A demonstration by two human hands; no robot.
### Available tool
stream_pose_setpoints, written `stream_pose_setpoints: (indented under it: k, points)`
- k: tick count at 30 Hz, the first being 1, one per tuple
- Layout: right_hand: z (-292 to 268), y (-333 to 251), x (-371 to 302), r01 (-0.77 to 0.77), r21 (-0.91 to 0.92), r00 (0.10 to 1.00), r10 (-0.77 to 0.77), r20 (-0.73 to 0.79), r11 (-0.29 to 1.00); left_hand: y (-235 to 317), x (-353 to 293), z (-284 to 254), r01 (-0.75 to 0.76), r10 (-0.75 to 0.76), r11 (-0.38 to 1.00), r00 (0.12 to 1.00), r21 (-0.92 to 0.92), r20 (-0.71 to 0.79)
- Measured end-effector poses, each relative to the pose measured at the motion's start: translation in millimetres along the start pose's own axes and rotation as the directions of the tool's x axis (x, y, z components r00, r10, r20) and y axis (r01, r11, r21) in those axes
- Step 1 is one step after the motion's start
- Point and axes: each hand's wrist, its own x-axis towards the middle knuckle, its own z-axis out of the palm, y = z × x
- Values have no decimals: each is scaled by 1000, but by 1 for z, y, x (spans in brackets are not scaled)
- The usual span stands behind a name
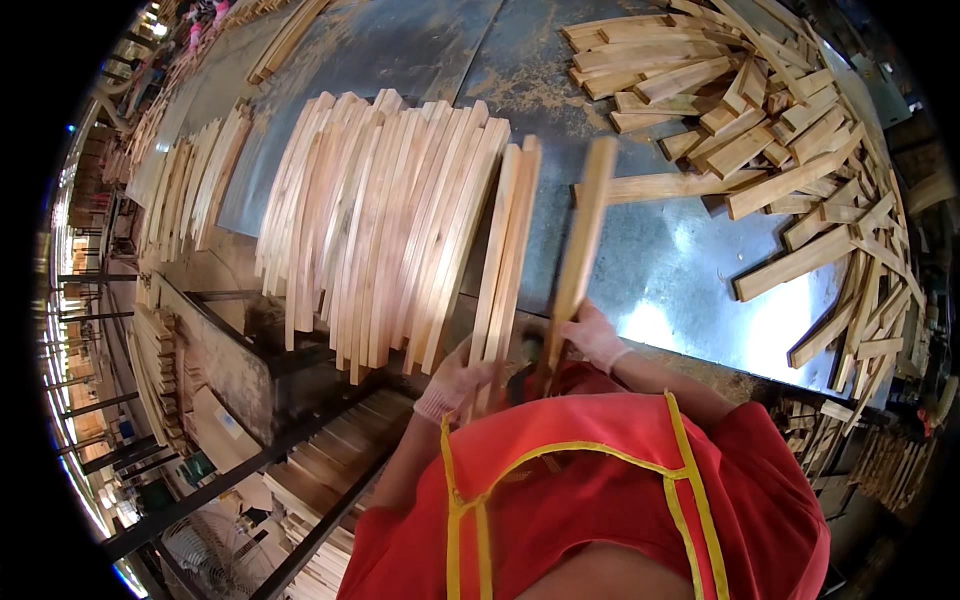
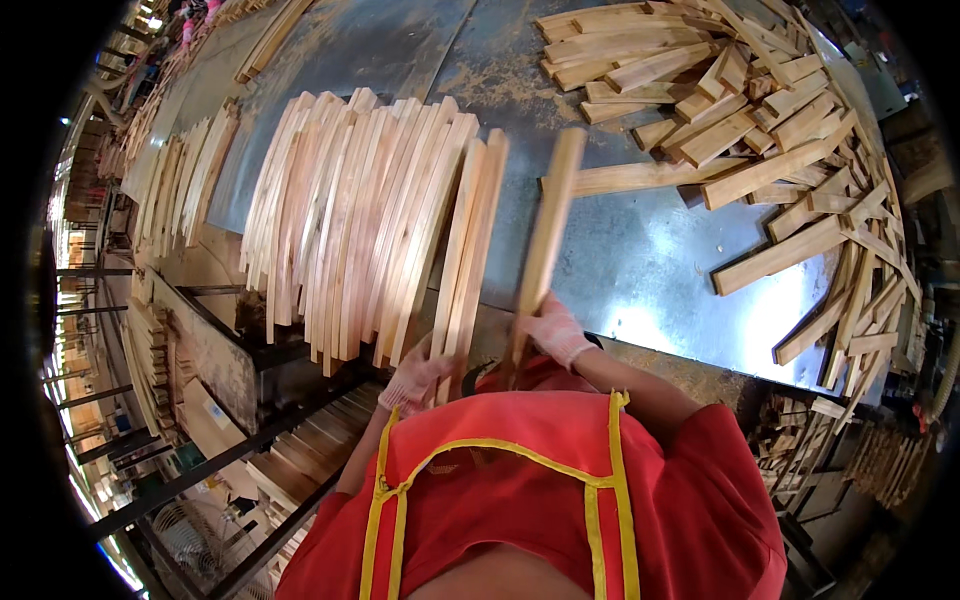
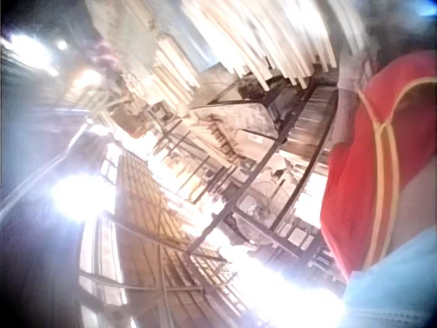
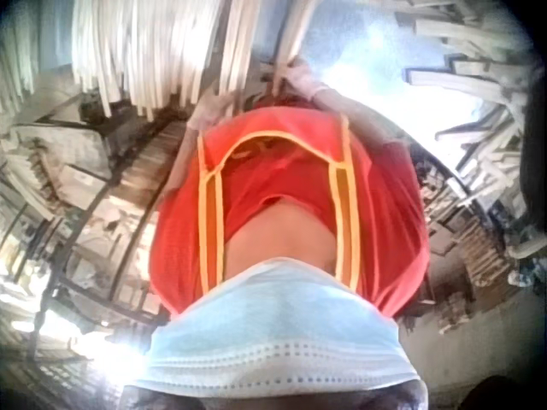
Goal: The person repeatedly picks up thin wooden planks from a pile on a metal table and stacks them neatly on the left side. The person wears gloves and handles the planks one at a time or in small groups, aligning them into a growing stack.
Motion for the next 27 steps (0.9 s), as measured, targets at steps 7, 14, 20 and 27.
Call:
stream_pose_setpoints:
  k: [7, 14, 20, 27]
  points:
    - [43, -27, 91, 389, -257, 804, -190, 564, 884, 73, 100, 45, 106, 562, 222, 798, 969, -216]
    - [-204, 50, 38, 382, 25, 824, -328, -463, 924, 74, 121, 36, 337, 694, -316, 719, 887, -26]
    - [-335, 141, -29, -256, -172, 424, -50, -904, 951, 117, 189, 145, 195, 521, -278, 853, 940, -23]
    - [-277, 69, 21, -364, -384, 471, -188, -862, 849, 114, 285, 213, -51, 592, -205, 789, 977, 165]
